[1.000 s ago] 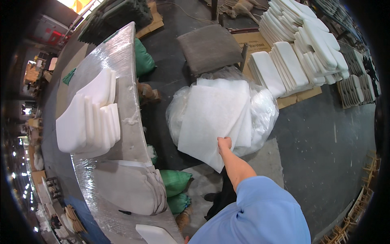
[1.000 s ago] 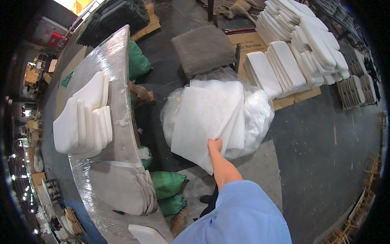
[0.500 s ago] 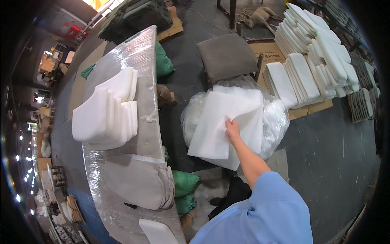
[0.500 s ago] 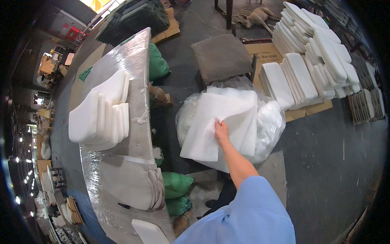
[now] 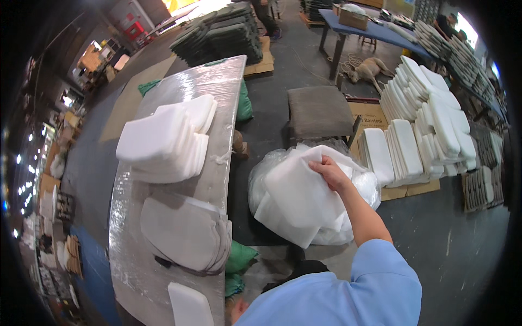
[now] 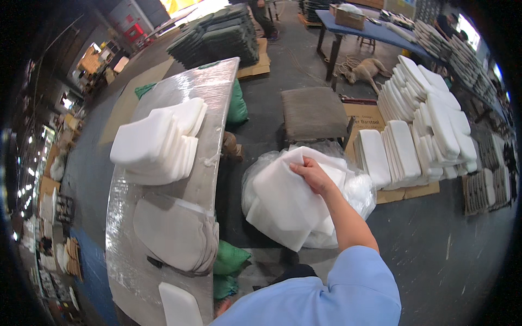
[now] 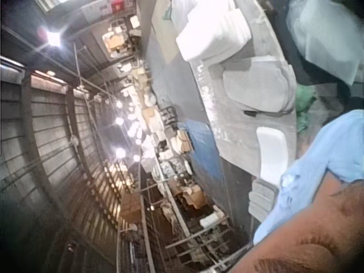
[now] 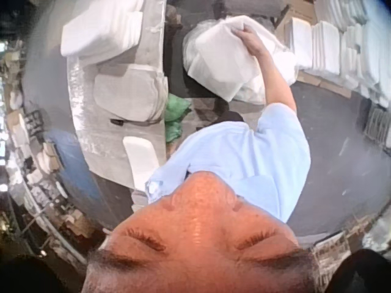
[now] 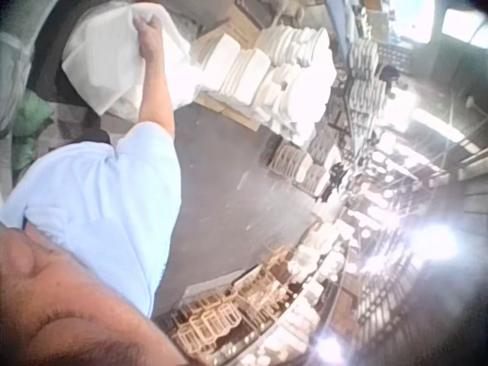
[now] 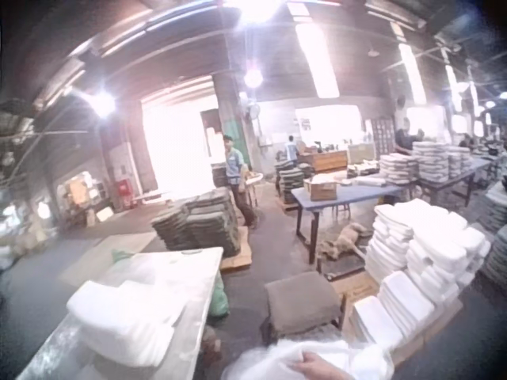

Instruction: The person folds white foam pads on a plastic-wrapped table in a warehouse. They repeatedly pick up a pad, fold it in half, press the fold, and place it on a growing stack. The person also briefly wipes the table surface with a small cloth.

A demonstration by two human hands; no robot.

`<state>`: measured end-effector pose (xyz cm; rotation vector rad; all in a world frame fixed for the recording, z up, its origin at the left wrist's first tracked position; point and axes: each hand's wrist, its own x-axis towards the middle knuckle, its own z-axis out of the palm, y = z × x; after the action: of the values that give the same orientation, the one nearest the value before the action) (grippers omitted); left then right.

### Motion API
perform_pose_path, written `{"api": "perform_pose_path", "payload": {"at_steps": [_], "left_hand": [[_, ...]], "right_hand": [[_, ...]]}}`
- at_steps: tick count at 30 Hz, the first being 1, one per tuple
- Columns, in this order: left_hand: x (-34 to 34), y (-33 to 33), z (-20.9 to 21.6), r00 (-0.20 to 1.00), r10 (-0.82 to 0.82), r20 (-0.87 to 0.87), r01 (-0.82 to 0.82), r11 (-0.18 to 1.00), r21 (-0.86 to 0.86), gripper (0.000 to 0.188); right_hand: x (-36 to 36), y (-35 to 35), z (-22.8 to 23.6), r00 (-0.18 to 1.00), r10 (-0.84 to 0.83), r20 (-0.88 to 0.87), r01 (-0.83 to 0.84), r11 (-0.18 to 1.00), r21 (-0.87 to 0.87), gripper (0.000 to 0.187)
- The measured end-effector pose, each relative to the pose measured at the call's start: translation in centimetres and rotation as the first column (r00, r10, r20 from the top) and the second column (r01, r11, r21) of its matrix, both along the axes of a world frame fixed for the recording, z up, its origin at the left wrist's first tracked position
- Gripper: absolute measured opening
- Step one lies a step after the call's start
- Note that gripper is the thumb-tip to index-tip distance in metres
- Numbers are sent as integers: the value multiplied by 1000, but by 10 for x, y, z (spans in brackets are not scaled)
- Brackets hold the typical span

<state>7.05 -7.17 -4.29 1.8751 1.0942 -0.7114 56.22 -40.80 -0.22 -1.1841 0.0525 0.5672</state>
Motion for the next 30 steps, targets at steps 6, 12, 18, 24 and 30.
{"api": "perform_pose_path", "payload": {"at_steps": [6,12,18,24,30], "left_hand": [[20,-7,-19,847,267,460,-167,955,-246,58],[0,-18,-11,853,339,397,-147,885,-442,69],[-64,-13,-18,711,680,177,-156,398,-904,85],[-131,39,6,337,914,224,141,186,-972,62],[-224,110,67,58,982,180,-216,188,-958,50]], "right_hand": [[-69,42,22,987,62,-147,-28,974,227,32],[-122,75,51,966,130,-224,2,862,506,39],[-214,134,104,964,263,-37,-178,743,646,47],[-319,186,123,921,372,118,-343,627,700,49],[-369,245,121,896,364,253,-441,787,431,39]]}}
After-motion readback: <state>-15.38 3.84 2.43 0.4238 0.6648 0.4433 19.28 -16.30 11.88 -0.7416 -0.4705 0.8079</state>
